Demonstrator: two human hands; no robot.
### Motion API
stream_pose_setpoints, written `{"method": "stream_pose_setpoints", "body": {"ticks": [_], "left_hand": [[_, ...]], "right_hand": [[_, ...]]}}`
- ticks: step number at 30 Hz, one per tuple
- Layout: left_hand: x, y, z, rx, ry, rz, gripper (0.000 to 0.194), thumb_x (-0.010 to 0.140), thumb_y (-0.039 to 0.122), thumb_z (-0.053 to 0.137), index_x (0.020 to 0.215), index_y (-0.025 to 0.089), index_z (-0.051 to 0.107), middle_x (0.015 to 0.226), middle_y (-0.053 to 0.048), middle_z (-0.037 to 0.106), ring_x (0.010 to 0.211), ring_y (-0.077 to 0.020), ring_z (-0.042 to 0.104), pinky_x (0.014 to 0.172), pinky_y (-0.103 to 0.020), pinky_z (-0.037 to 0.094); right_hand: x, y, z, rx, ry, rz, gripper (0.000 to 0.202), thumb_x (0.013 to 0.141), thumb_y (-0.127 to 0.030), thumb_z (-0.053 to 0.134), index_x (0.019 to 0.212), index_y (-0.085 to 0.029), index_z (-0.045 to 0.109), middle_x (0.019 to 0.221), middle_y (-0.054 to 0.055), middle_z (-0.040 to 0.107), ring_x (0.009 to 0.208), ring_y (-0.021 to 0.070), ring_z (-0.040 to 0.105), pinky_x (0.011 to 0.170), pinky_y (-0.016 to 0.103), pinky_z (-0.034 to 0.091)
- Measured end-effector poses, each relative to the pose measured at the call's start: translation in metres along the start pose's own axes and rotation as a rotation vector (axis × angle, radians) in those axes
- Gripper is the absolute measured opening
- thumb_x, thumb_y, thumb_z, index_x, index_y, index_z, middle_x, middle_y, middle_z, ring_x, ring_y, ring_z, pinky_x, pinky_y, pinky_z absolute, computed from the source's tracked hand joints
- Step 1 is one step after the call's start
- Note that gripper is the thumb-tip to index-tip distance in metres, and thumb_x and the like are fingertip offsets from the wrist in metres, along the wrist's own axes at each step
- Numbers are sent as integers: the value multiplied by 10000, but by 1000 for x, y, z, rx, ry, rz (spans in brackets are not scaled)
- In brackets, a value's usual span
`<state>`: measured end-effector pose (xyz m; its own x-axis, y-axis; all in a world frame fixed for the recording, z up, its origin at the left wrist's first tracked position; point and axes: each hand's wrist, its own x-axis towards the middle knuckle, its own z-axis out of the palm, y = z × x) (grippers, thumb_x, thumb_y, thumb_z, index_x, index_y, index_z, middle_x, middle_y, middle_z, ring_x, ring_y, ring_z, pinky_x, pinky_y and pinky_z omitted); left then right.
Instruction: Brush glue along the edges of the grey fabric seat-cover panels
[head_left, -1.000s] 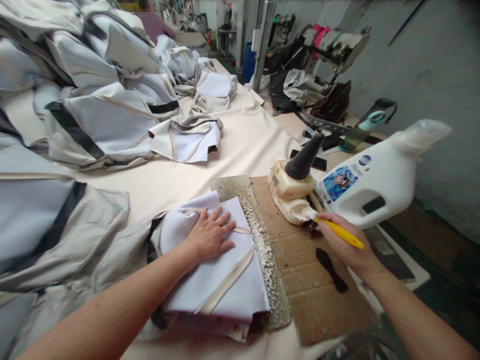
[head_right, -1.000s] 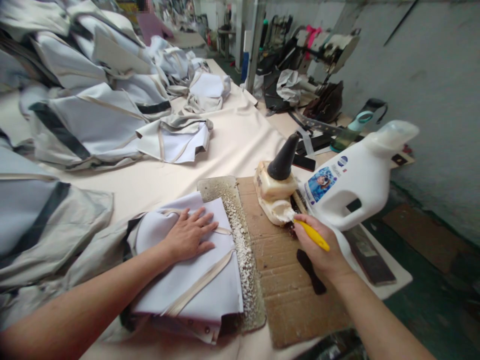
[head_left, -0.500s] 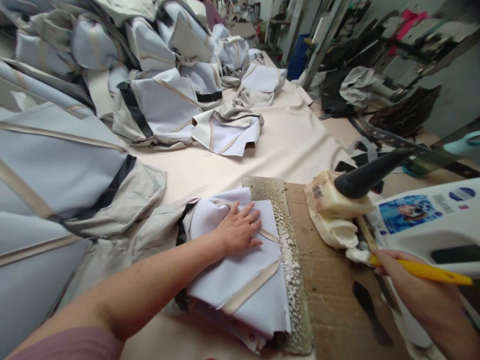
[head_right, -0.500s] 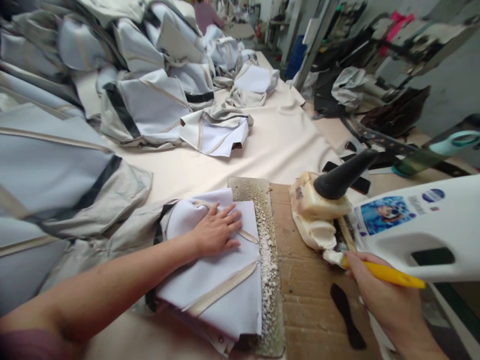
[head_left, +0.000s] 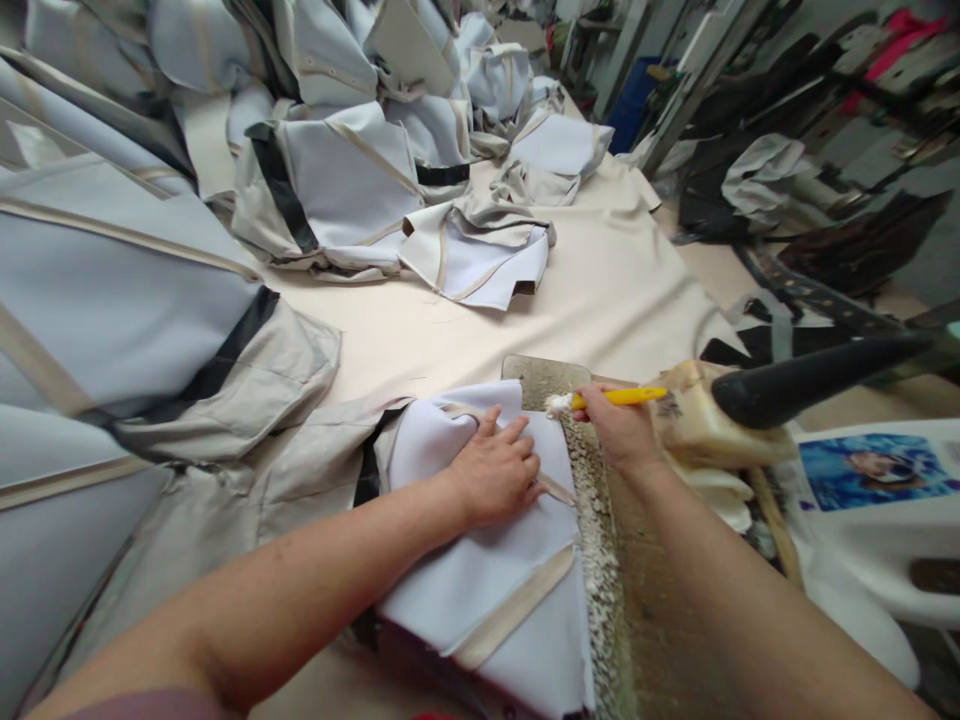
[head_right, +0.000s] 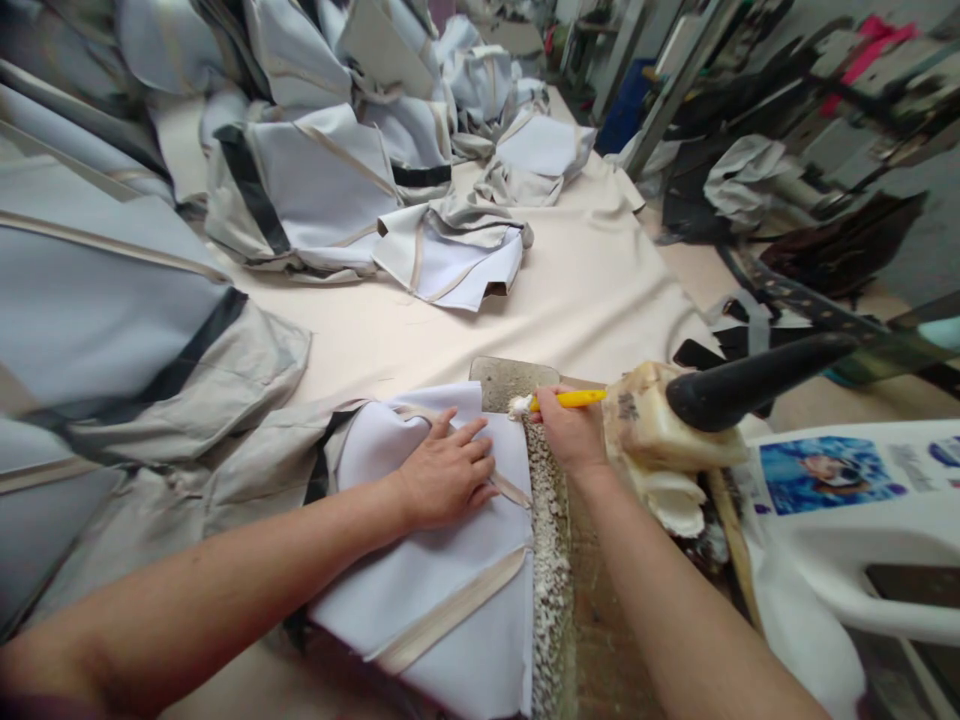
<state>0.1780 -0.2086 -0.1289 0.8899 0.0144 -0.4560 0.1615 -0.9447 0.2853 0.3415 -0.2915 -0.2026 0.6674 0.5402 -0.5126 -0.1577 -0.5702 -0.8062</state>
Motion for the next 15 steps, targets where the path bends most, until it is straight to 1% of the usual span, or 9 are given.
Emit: {"method": "stream_pose_setpoints", "body": {"ticks": [2, 4, 6, 8, 10, 14, 15], "left_hand": [[0, -1, 2, 5, 20, 0, 351, 918, 437, 413, 976, 155, 615, 1074, -84, 600, 1288, -306, 342, 1063, -601, 120], [0, -1, 4, 3, 36, 4, 354, 916, 441, 416, 973, 153, 616, 1062, -84, 606, 1283, -306, 350, 1064, -600, 119], [0, -2, 7, -6, 46, 10, 353, 911, 443, 426, 975, 153, 618, 1051, -84, 613, 1278, -306, 357, 1069, -593, 112], [0, -3, 9, -15, 52, 12, 348, 906, 440, 438, 973, 152, 621, 1044, -84, 618, 1274, -307, 358, 1072, -588, 103], [1, -3, 9, -18, 53, 10, 348, 905, 441, 442, 958, 150, 626, 1028, -80, 621, 1265, -305, 365, 1075, -582, 97], [2, -2, 8, -12, 48, 8, 347, 909, 437, 439, 934, 151, 634, 1004, -71, 623, 1238, -298, 389, 1071, -583, 103], [2, -2, 7, -11, 46, 7, 346, 909, 435, 440, 932, 151, 636, 1003, -71, 623, 1234, -299, 391, 1068, -586, 107]], "right_hand": [[-7, 4, -3, -15, -16, 2, 227, 716, -378, 547, 634, -176, 612, 549, 5, 598, 573, 165, 575, 590, 265, 452], [-27, 8, -13, -60, -50, 36, 229, 696, -382, 553, 604, -179, 607, 519, 0, 582, 544, 165, 561, 556, 264, 438], [-49, 11, -25, -123, -111, 100, 233, 678, -390, 550, 582, -185, 603, 506, -2, 576, 519, 163, 549, 526, 263, 426], [-64, 12, -34, -166, -162, 162, 240, 667, -399, 539, 562, -191, 595, 493, -4, 572, 496, 161, 536, 510, 264, 420], [-65, 9, -34, -164, -155, 162, 236, 663, -398, 543, 558, -192, 590, 480, -1, 564, 492, 165, 536, 518, 271, 425], [-45, 3, -19, -88, 6, 49, 244, 707, -415, 544, 674, -183, 611, 576, 20, 615, 606, 188, 589, 632, 295, 456], [-43, 4, -16, -72, 26, 32, 256, 718, -429, 541, 695, -183, 610, 603, 24, 624, 631, 190, 594, 654, 298, 458]]}}
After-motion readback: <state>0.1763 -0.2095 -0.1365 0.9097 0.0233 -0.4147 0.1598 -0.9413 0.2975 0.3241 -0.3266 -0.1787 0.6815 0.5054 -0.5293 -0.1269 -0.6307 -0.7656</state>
